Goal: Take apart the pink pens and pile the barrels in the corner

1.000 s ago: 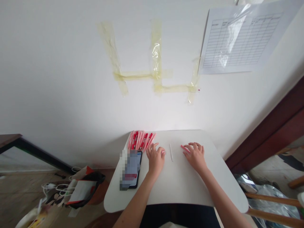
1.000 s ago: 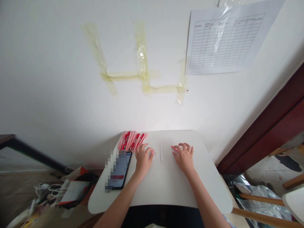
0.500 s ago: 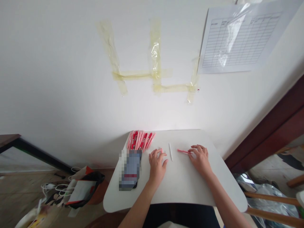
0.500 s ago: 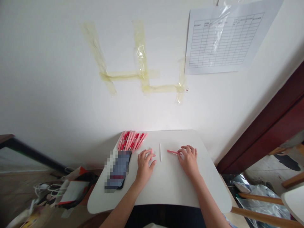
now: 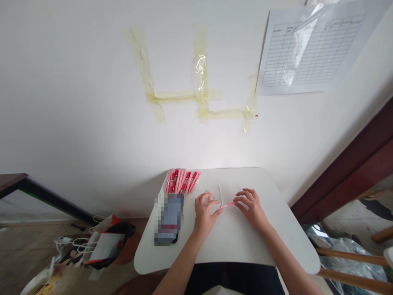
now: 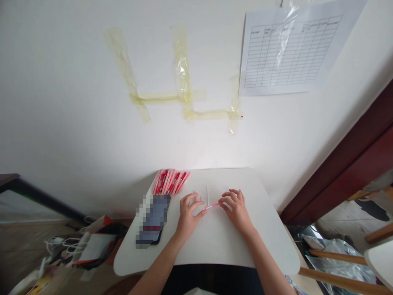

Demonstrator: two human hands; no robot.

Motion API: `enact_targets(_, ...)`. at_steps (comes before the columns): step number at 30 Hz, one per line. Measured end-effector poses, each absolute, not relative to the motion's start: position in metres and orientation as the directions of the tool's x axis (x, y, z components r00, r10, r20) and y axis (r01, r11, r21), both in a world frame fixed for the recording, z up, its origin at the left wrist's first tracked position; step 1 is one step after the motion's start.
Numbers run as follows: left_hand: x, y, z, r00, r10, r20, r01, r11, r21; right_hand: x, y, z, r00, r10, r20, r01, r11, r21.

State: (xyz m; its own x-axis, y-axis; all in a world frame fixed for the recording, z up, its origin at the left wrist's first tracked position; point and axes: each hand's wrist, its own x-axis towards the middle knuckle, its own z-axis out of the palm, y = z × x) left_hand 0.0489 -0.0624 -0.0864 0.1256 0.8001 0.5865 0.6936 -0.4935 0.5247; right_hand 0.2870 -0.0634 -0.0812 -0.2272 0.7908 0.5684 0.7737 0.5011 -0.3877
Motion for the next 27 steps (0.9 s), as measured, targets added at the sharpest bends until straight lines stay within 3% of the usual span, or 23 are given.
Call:
enact_targets(4, 0.051, -0.062, -0.083, 0.137, 0.815, 0.563, 0.689, -0.487, 0.536, 0.283, -0.065, -0.079, -0.253, 0.789, 0.560, 0.777, 0.510, -0.368)
enact_targets(12, 0.054, -0.066, -0.082, 0.148, 0.859, 0.491, 0.742, -0.424, 0.519, 0.276, -0.061, -0.076, -0.223, 0.831, 0.510, 0.748, 0.481, -0.458)
enact_targets(20, 0.052, -0.063, -0.084, 0.102, 0.856, 0.507, 0.727, -0.412, 0.549, 0.262, -0.065, -0.085, -0.031, 0.830, 0.556, 0.724, 0.403, -0.560)
enact_targets(27, 0.053, -0.063, -0.086, 0.127, 0.884, 0.449, 0.751, -0.382, 0.539, 0.265, -0.061, -0.090, -0.029, 0.850, 0.526, 0.715, 0.385, -0.584)
